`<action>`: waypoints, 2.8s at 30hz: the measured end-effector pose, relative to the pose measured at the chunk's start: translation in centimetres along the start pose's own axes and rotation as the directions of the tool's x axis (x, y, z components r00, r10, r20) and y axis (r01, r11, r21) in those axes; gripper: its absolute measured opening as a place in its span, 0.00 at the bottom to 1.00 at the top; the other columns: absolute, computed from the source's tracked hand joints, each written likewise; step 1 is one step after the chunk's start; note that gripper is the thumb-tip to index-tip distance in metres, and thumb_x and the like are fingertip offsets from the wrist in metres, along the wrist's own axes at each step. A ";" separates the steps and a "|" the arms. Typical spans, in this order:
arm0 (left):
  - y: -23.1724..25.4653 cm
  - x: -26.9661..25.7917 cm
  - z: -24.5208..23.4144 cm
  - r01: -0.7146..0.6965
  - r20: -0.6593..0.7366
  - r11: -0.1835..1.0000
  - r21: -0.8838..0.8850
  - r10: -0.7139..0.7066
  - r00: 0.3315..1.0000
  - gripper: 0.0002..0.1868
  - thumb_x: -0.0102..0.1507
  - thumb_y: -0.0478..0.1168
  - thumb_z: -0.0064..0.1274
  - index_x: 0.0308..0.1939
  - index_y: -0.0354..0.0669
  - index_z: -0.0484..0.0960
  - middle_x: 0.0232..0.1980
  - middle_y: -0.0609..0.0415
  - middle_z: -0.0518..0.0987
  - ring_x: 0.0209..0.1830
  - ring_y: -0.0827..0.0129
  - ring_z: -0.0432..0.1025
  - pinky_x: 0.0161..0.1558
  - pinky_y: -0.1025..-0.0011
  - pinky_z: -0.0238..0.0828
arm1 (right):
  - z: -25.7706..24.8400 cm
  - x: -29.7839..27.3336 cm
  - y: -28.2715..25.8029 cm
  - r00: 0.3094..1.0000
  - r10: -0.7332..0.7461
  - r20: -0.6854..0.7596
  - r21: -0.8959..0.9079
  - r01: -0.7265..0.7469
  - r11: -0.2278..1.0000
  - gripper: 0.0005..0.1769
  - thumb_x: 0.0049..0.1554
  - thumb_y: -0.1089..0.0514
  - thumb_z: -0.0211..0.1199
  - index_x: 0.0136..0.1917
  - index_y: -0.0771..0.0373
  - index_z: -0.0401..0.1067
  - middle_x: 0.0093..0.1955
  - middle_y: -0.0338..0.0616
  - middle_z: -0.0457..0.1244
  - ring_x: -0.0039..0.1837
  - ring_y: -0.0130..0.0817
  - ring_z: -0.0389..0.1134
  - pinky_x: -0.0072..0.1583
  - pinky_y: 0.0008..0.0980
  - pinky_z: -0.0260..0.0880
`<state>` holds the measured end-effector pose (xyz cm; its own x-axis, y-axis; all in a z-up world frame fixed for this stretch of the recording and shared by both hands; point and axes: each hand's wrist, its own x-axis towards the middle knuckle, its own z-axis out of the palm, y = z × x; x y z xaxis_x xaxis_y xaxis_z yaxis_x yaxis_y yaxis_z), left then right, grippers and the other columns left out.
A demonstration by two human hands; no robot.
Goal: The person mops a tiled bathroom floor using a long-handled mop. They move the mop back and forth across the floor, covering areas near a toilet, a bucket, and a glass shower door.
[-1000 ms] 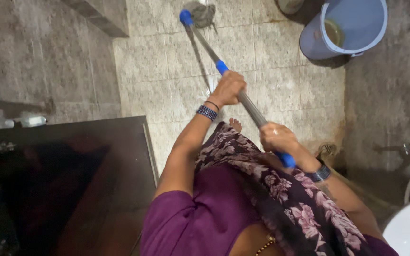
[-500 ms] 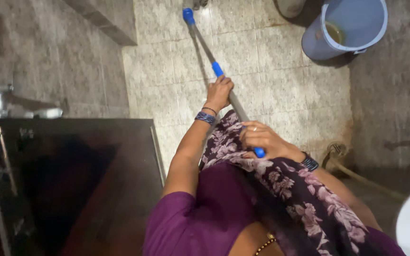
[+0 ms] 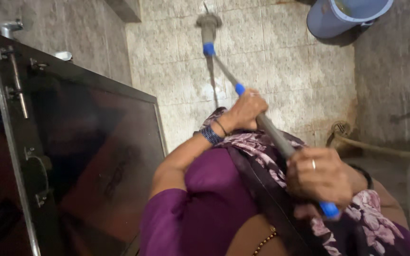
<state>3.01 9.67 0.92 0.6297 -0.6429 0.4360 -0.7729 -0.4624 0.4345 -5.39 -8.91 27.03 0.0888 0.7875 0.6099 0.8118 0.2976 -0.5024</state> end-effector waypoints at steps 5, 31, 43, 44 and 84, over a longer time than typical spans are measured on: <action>3.1 -2.2 -1.2 -0.102 -0.215 0.952 -0.289 0.040 0.976 0.20 0.60 0.52 0.62 0.23 0.46 0.72 0.23 0.56 0.71 0.26 0.61 0.71 0.45 0.63 0.67 | 1.1 -0.5 -0.7 0.993 -0.113 -0.022 0.230 0.115 0.966 0.11 0.63 0.58 0.69 0.44 0.66 0.72 0.41 0.47 0.67 0.46 0.48 0.74 0.53 0.48 0.76; -18.7 8.2 0.8 0.005 -0.319 0.987 -0.158 -0.056 0.946 0.11 0.55 0.39 0.55 0.21 0.45 0.71 0.22 0.55 0.71 0.26 0.60 0.70 0.49 0.59 0.67 | -5.1 -2.7 20.2 0.992 -0.006 -0.129 0.186 0.030 0.982 0.11 0.51 0.63 0.69 0.30 0.59 0.70 0.31 0.42 0.64 0.39 0.40 0.69 0.43 0.39 0.70; -19.7 -0.5 3.9 0.534 -0.126 0.839 0.104 -0.521 0.844 0.13 0.52 0.41 0.62 0.39 0.48 0.79 0.54 0.55 0.79 0.68 0.57 0.67 0.55 0.54 0.58 | 4.5 -6.7 21.1 0.960 0.236 0.148 -0.006 -0.238 0.971 0.12 0.53 0.54 0.69 0.39 0.63 0.72 0.42 0.42 0.65 0.53 0.41 0.71 0.74 0.54 0.56; -18.5 -0.7 4.0 0.530 -0.143 0.843 0.093 -0.515 0.845 0.14 0.53 0.44 0.64 0.40 0.47 0.80 0.54 0.55 0.79 0.68 0.57 0.67 0.57 0.54 0.58 | 4.2 -6.9 20.2 0.966 0.221 0.136 -0.019 -0.221 0.975 0.12 0.52 0.53 0.69 0.39 0.63 0.72 0.42 0.43 0.65 0.54 0.41 0.71 0.73 0.53 0.57; -15.3 6.2 1.0 0.042 -0.320 0.993 -0.109 -0.075 0.944 0.10 0.55 0.41 0.55 0.24 0.44 0.70 0.26 0.53 0.72 0.32 0.59 0.71 0.53 0.57 0.64 | -2.3 -5.5 17.9 0.983 0.168 -0.077 0.376 -0.128 0.918 0.09 0.48 0.54 0.68 0.39 0.61 0.74 0.40 0.44 0.67 0.47 0.44 0.70 0.54 0.42 0.70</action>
<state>18.66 12.10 -3.82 0.6779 -0.3769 0.6312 -0.7325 -0.4195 0.5362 9.96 -9.15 16.07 0.2683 0.7825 0.5618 0.5168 0.3753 -0.7695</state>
